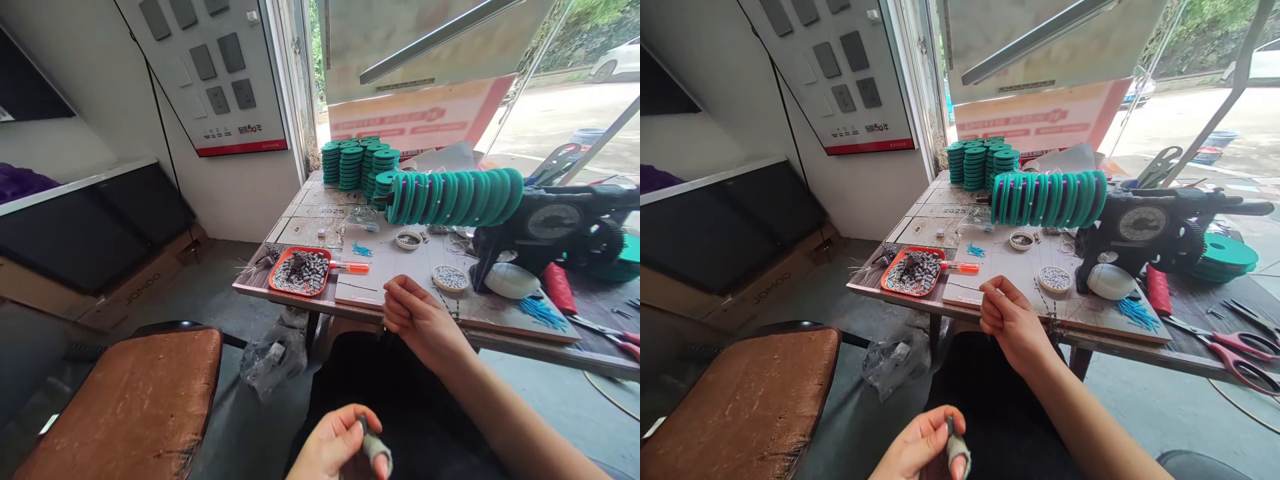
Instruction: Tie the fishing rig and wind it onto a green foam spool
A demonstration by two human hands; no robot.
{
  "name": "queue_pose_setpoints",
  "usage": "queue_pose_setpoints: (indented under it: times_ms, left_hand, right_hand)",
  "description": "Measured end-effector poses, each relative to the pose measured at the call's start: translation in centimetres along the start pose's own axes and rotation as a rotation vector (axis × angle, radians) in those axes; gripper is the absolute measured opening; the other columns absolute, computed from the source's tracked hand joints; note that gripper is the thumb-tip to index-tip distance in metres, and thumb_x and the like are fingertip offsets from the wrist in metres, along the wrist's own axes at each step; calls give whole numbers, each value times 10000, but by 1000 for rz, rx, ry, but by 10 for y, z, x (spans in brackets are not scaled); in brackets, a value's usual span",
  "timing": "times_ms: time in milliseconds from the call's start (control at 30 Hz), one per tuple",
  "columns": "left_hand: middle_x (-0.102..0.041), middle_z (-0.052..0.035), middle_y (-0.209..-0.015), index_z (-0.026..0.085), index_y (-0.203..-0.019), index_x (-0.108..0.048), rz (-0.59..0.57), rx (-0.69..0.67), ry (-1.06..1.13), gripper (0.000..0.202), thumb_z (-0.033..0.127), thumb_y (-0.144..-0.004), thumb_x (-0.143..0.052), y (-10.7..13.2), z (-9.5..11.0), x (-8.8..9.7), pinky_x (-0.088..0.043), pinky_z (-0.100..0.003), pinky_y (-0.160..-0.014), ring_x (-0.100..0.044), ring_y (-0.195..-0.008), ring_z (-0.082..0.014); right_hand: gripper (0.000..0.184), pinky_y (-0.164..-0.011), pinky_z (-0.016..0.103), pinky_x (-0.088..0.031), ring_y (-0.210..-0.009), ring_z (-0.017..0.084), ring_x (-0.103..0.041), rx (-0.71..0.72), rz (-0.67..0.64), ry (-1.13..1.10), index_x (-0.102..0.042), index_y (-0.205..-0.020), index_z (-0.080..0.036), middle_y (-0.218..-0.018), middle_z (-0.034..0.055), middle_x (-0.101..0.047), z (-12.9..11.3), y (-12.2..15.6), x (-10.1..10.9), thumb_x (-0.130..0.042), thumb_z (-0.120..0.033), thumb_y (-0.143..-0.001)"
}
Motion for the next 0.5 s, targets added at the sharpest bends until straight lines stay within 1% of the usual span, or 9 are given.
queue_pose_setpoints:
  times_ms: [100, 167, 233, 367, 500]
  left_hand:
    - [-636, -33, -644, 119, -911, -570, -43, 28, 24, 300, 250, -666, -682, 2, 1, -3, -397, -144, -543, -579, -520, -60]
    - [-641, -42, -661, 113, -933, -575, -44, 32, 37, 281, 207, -677, -645, 4, 2, -3, -393, -147, -542, -584, -518, -65]
    - [-646, -54, -655, 108, -937, -576, -19, 31, 36, 267, 175, -679, -597, 5, 2, -1, -383, -149, -530, -580, -508, -68]
    - [-652, -74, -635, 100, -943, -568, 52, 35, 10, 305, 173, -647, -563, 8, -1, 4, -376, -160, -524, -578, -514, -84]
    - [-655, -73, -627, 103, -944, -566, 79, 24, -10, 330, 200, -629, -577, 11, 0, 6, -383, -178, -553, -587, -535, -96]
  right_hand:
    - [664, -378, 60, -211, -410, -73, -201, 14, 24, 1, -250, -860, -105, -528, -55, -104, -1, -2, 6, -681, -537, -601]
    - [646, -378, 61, -212, -413, -73, -198, 18, 31, -9, -264, -860, -105, -522, -57, -107, -1, -3, 7, -684, -524, -603]
    - [637, -377, 63, -211, -414, -74, -192, 20, 34, -18, -274, -862, -107, -517, -58, -109, -1, -3, 8, -688, -515, -603]
    - [644, -377, 63, -208, -410, -73, -196, 14, 30, -15, -271, -859, -106, -517, -58, -117, 0, -4, 7, -692, -517, -598]
    - [628, -381, 55, -195, -411, -80, -193, 15, 23, -25, -281, -870, -105, -514, -57, -112, 1, -4, 7, -685, -511, -615]
Point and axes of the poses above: each hand's wrist, its own y-axis away from the middle knuckle, its own x-axis out of the back of the hand, z = x × y, the point moved 9 cm from there along -y, towards the middle knuckle
